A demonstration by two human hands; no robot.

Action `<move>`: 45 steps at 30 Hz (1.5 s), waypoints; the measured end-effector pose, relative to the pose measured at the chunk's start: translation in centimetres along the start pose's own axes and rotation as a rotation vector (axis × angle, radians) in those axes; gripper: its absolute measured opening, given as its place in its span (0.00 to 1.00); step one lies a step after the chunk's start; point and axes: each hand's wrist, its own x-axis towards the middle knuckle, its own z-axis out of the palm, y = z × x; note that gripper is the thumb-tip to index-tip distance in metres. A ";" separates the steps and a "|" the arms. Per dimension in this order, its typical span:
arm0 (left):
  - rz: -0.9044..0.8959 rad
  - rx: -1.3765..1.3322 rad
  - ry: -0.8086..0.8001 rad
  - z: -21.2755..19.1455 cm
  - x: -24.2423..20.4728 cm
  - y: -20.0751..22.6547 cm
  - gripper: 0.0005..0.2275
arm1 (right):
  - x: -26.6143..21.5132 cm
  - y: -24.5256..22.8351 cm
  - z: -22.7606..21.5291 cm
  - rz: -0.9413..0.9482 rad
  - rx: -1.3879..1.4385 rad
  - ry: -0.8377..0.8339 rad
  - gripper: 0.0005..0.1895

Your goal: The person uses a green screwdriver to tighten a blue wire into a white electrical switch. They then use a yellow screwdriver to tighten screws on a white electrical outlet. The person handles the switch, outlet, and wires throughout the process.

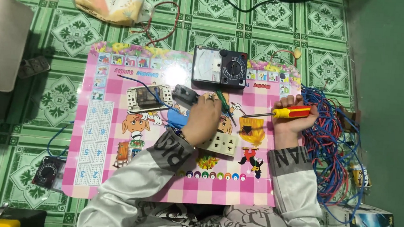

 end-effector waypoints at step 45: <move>-0.149 0.310 0.201 -0.3 1.6 -3.2 0.06 | -1.0 0.4 2.3 -0.023 -0.062 -0.076 0.21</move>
